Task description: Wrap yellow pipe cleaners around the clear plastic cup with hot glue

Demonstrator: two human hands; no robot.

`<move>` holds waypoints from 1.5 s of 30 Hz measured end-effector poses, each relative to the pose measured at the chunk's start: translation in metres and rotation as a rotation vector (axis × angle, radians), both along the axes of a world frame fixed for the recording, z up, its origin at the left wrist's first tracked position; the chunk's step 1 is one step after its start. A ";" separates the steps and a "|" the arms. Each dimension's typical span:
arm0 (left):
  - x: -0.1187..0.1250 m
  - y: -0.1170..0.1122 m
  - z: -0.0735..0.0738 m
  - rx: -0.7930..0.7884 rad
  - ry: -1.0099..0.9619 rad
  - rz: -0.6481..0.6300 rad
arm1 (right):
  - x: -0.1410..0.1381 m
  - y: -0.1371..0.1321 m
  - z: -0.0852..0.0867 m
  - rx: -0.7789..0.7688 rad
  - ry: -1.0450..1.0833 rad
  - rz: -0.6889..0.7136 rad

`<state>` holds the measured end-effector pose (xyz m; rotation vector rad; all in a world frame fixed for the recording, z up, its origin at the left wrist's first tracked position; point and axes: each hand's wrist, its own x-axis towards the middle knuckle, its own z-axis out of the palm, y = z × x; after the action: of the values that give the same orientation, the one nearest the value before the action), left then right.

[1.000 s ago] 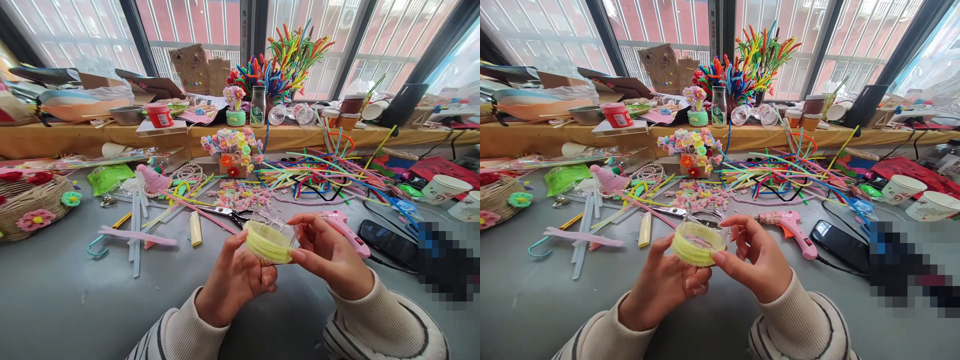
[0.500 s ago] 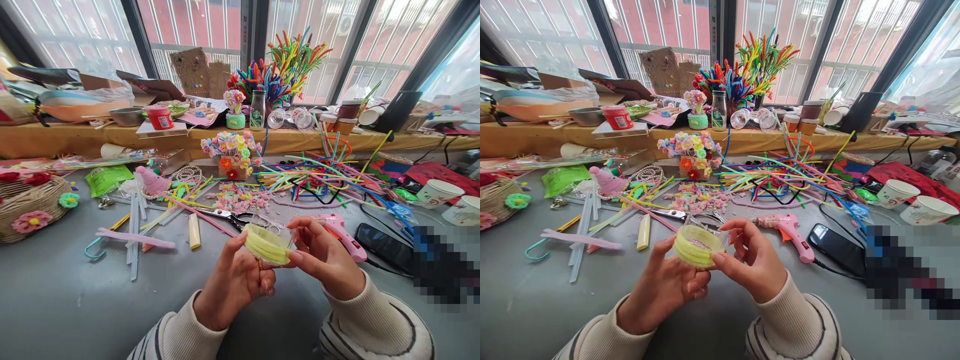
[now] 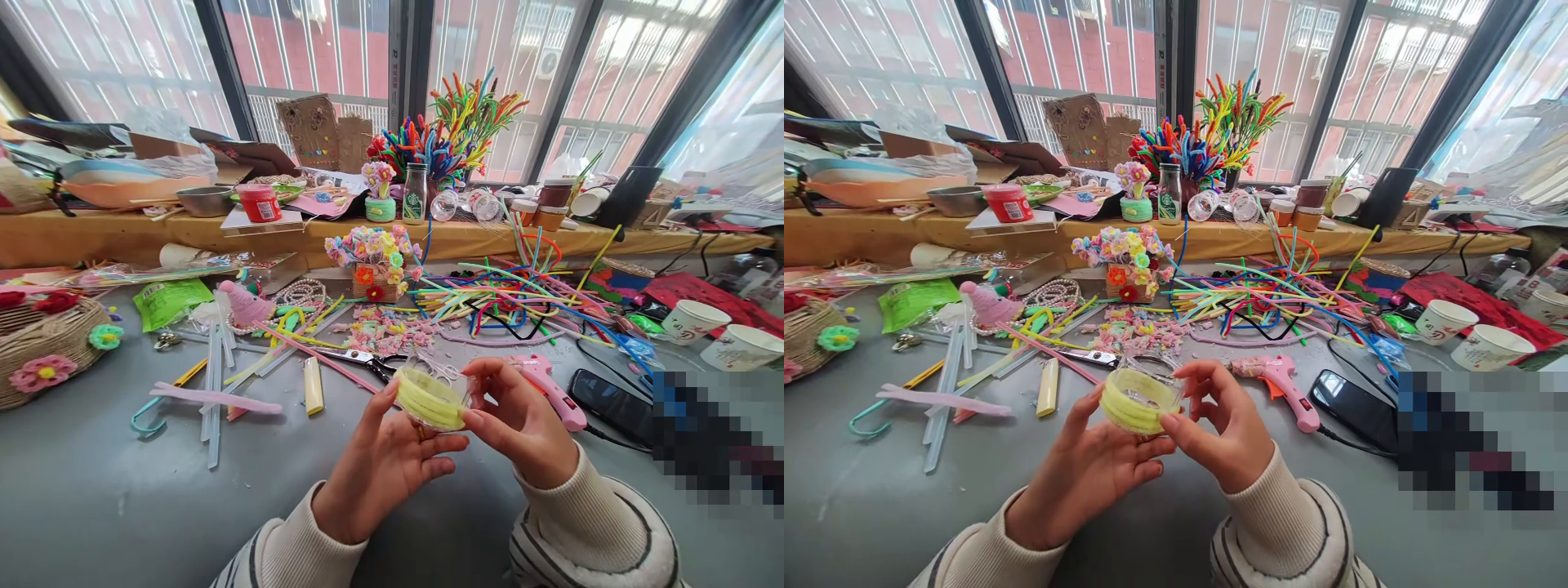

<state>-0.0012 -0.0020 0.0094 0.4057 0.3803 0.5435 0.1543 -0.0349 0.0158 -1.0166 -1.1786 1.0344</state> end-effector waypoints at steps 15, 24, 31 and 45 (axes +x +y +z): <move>0.001 -0.006 0.001 0.089 -0.272 0.004 | 0.006 -0.004 0.001 0.138 -0.223 -0.045; 0.002 -0.009 0.002 0.113 -0.237 0.099 | 0.007 -0.007 0.007 0.272 -0.414 -0.101; 0.005 -0.008 0.004 0.135 -0.138 0.191 | -0.003 -0.009 0.007 0.191 -0.320 -0.221; 0.008 -0.010 0.006 0.156 -0.006 0.345 | -0.004 -0.005 0.003 0.121 -0.389 -0.262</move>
<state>0.0066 -0.0121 0.0152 0.4920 0.4062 0.9147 0.1500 -0.0404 0.0184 -1.2722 -1.3574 0.5659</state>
